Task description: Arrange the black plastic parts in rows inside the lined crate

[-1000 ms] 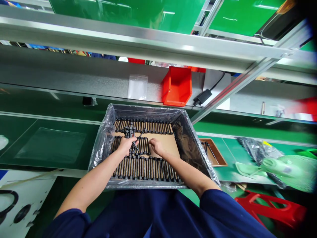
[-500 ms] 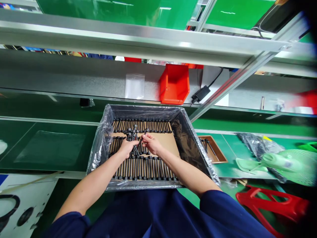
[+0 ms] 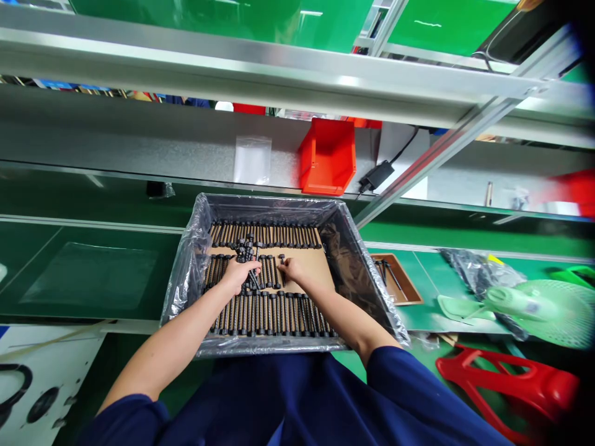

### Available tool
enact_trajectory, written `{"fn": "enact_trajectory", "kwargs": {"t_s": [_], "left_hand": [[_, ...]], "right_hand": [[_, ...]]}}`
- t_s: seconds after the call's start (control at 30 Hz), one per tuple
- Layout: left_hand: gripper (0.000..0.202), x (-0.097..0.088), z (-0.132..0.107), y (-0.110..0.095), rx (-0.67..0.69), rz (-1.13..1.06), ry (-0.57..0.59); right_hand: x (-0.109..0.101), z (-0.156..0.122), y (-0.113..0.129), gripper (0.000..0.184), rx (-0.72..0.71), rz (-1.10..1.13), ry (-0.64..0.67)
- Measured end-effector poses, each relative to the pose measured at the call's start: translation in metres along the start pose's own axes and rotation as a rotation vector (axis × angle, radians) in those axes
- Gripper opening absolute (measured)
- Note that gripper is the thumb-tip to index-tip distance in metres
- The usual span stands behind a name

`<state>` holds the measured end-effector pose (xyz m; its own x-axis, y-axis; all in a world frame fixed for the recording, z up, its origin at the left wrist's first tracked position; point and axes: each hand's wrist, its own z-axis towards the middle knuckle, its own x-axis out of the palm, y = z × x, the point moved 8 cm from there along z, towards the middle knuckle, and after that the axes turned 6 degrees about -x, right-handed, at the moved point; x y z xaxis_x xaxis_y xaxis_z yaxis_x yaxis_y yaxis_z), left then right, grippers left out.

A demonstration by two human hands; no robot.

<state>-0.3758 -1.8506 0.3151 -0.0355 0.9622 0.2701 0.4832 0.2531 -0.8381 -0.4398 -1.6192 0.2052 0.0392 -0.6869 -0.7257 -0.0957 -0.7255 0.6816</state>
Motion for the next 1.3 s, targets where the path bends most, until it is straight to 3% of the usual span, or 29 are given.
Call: {"fn": "enact_trajectory", "kwargs": {"t_s": [0.1,0.27,0.37,0.47,0.53,0.63,0.7,0.8,0.9,1.0,1.1,1.2,1.3], "left_hand": [[0.03,0.001,-0.003,-0.002,-0.008,-0.009,-0.011],[0.027,0.004,-0.003,-0.003,0.009,-0.006,0.027],[0.029,0.004,-0.002,-0.001,0.004,0.005,0.029],[0.03,0.004,-0.004,0.001,-0.012,0.021,0.013],[0.03,0.005,-0.005,0.002,-0.022,0.041,0.007],[0.027,0.009,-0.006,0.003,-0.012,0.065,0.034],[0.023,0.013,-0.007,0.003,0.008,0.076,0.07],[0.019,0.014,-0.007,0.004,0.01,0.038,0.078],[0.019,0.008,-0.004,0.005,-0.013,-0.074,0.013],[0.018,0.0,0.001,0.004,-0.023,-0.106,-0.065],[0.018,-0.01,0.006,0.006,-0.024,-0.076,-0.137],[0.02,-0.015,0.009,0.007,0.002,-0.067,-0.154],[0.022,-0.016,0.009,0.007,0.021,-0.063,-0.148]], "right_hand": [[0.007,0.002,0.0,0.024,0.062,-0.025,0.023],[0.007,-0.002,0.006,0.02,0.035,0.052,0.015],[-0.004,-0.006,0.015,0.022,0.025,0.029,0.0],[-0.021,-0.012,0.038,0.027,-0.026,0.015,-0.033],[-0.02,-0.021,0.062,0.03,-0.081,0.214,0.035],[0.003,-0.045,0.107,0.04,-0.119,0.726,0.29],[0.016,-0.059,0.13,0.043,-0.086,0.947,0.387],[0.017,-0.063,0.142,0.043,-0.022,1.068,0.339],[-0.011,-0.048,0.132,0.042,-0.033,1.089,0.154],[-0.055,-0.032,0.109,0.035,-0.161,0.845,-0.075],[-0.077,-0.029,0.09,0.021,-0.35,0.216,-0.127],[-0.051,-0.034,0.066,0.02,-0.446,-0.394,0.112],[-0.022,-0.039,0.045,0.029,-0.482,-0.655,0.329]]}}
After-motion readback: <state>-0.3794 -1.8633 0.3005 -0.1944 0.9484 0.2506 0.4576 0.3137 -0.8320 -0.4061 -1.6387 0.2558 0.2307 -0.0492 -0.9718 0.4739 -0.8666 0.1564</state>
